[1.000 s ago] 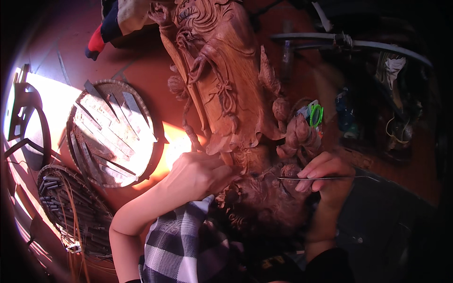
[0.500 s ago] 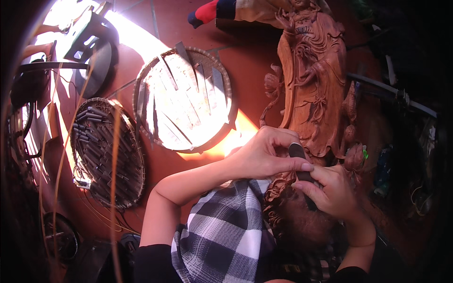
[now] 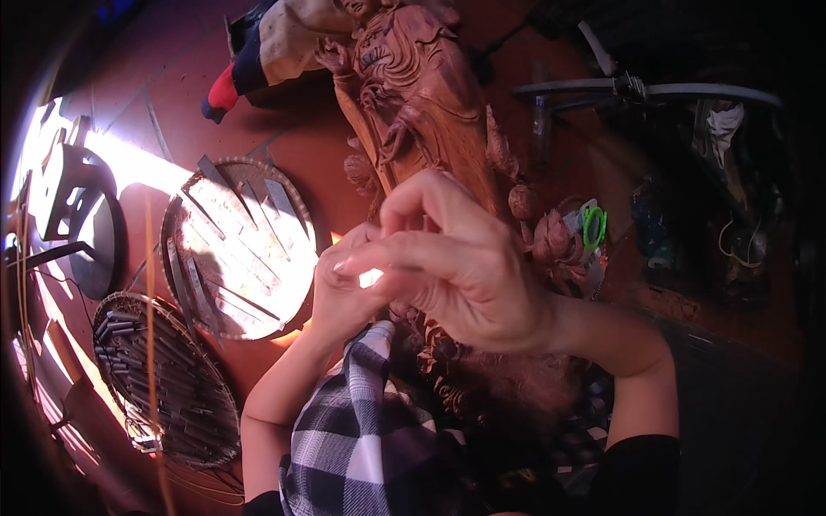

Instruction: The person carves a wooden sculpture using a small chisel and mallet, focusing on fine details of the figure's clothing and surrounding elements. The hands repeatedly tap the chisel to shape the wood and occasionally adjust the tool position.

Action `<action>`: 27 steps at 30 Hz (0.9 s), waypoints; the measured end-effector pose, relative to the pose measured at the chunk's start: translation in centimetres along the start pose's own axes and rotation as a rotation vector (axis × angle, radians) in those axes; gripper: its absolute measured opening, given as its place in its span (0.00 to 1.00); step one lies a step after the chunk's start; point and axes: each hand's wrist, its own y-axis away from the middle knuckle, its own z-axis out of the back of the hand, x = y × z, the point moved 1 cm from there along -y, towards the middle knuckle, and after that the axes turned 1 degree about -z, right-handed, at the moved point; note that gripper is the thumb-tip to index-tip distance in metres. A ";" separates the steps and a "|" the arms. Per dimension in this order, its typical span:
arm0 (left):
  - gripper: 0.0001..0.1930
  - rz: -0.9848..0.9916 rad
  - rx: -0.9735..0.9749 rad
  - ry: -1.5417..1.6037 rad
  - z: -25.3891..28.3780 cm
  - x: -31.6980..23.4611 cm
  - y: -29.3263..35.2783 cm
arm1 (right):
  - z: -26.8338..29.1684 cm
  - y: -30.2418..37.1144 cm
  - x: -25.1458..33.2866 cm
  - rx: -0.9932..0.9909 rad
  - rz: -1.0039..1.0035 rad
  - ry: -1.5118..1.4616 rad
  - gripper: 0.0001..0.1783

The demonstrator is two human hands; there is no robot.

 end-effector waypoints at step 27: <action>0.14 -0.591 0.041 -0.880 -1.2 4.6 -1.4 | -5.6 5.6 -1.7 0.276 -0.033 0.218 0.15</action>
